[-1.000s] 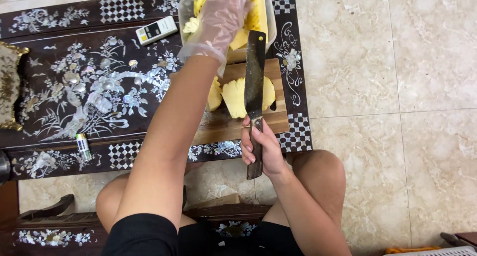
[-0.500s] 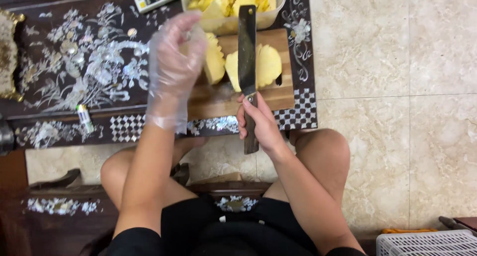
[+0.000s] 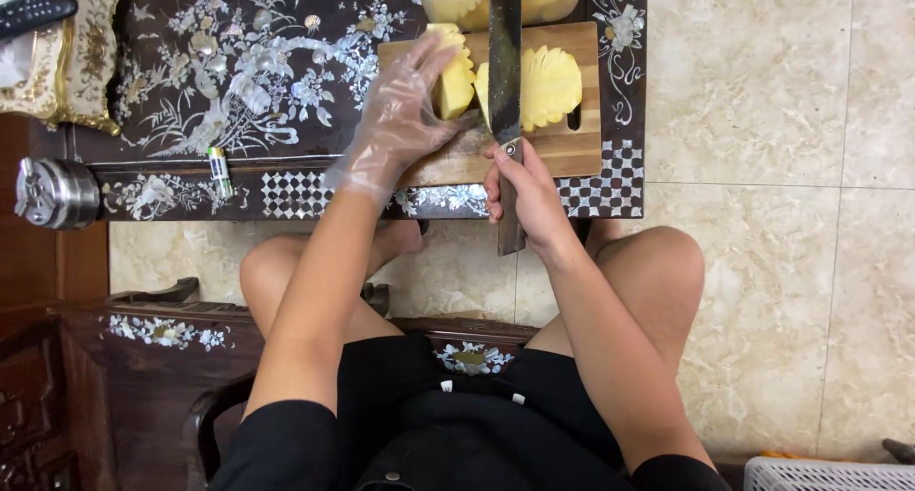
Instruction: The person sits at a low table and uses a cleaver to cut peeled pineapple halves into smaller chunks on a wooden cutting board, then places the cut pieces into a clear plastic bag. They continue cutting more pineapple pieces and filling the bag throughout the clip.
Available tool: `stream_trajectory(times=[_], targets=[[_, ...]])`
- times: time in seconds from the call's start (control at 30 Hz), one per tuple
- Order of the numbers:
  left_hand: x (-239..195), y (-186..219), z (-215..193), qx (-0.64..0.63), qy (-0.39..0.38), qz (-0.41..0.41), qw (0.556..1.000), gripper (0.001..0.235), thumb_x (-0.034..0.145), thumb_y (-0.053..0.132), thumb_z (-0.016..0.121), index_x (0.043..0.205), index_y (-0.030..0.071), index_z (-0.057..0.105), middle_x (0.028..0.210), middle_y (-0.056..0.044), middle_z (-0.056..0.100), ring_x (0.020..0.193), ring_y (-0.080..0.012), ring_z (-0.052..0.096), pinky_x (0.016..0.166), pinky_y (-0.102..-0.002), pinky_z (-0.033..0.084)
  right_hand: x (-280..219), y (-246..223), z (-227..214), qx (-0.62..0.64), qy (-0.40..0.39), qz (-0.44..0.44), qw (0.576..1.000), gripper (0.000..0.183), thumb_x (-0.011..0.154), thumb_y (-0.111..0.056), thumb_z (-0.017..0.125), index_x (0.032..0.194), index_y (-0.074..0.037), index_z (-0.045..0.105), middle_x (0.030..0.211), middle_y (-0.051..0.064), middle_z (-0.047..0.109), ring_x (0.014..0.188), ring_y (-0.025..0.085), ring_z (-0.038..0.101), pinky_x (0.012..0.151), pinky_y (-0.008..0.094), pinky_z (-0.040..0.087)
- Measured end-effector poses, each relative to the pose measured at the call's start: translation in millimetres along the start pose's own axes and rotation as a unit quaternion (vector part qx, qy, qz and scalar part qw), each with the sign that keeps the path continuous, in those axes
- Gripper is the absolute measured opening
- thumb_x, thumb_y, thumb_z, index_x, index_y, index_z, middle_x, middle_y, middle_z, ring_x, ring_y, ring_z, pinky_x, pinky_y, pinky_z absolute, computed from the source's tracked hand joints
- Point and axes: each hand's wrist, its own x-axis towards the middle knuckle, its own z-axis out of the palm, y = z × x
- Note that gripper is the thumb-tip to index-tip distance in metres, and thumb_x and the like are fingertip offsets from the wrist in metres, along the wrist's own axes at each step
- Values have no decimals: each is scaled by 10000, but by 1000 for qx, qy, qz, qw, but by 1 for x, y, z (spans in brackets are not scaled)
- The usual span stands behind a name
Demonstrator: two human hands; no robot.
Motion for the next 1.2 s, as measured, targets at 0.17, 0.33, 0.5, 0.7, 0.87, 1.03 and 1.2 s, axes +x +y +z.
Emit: stream_trajectory(times=[0.17, 0.33, 0.5, 0.7, 0.87, 1.03, 1.2], targets=[[-18, 35, -28, 10, 6, -69, 998, 921, 864, 550, 863, 1557, 97, 459, 1540, -103, 520, 1386, -297, 557, 1198, -400, 449, -1, 0, -2, -3, 6, 2, 1000, 284, 1075, -293, 505, 1206, -41, 500, 711, 49, 545, 548, 134, 533, 507, 285, 477], [9, 46, -34, 101, 33, -7, 994, 1108, 684, 600, 912, 1489, 0, 442, 1487, -255, 436, 1326, -412, 499, 1099, -450, 412, 0, -2, 6, 1, 7, -5, 1000, 288, 1064, -296, 505, 1202, -43, 496, 708, 45, 549, 542, 136, 537, 503, 288, 484], [30, 67, -39, 168, -95, -70, 979, 928, 755, 365, 844, 1534, 81, 426, 1538, -309, 346, 1292, -383, 514, 1069, -399, 439, -1, -4, 9, -17, 9, 23, 1000, 304, 1062, -308, 518, 1207, -41, 510, 717, 35, 545, 557, 129, 536, 510, 281, 479], [5, 25, -2, 48, 82, 17, 995, 675, 861, 187, 788, 1475, 113, 517, 1535, -209, 482, 1285, -359, 608, 1081, -407, 492, -1, -5, 8, -21, 7, 7, 1000, 321, 1062, -322, 513, 1210, -37, 511, 712, 38, 547, 544, 129, 529, 507, 279, 475], [-10, 21, -11, -398, 99, -164, 897, 533, 1006, 57, 628, 1514, 106, 476, 1450, -136, 599, 1203, -210, 704, 941, -280, 616, 0, -4, 9, -19, -1, 25, 1000, 309, 1061, -327, 502, 1200, -52, 511, 713, 33, 549, 554, 122, 540, 508, 279, 484], [-38, 55, -21, -545, 134, -252, 788, 568, 952, 31, 615, 1494, 46, 450, 1396, -171, 610, 1126, -205, 705, 872, -263, 668, 1, 0, 9, -4, -8, 37, 999, 302, 1067, -337, 492, 1192, -62, 507, 707, 32, 546, 555, 120, 537, 505, 278, 477], [-78, 79, -14, -514, 97, -255, 813, 596, 1021, 96, 630, 1569, 6, 417, 1317, -239, 687, 1054, -176, 707, 873, -255, 619, 2, 7, 8, -52, 5, 33, 998, 267, 1060, -292, 509, 1211, -71, 515, 718, 34, 554, 555, 127, 537, 512, 286, 482]])
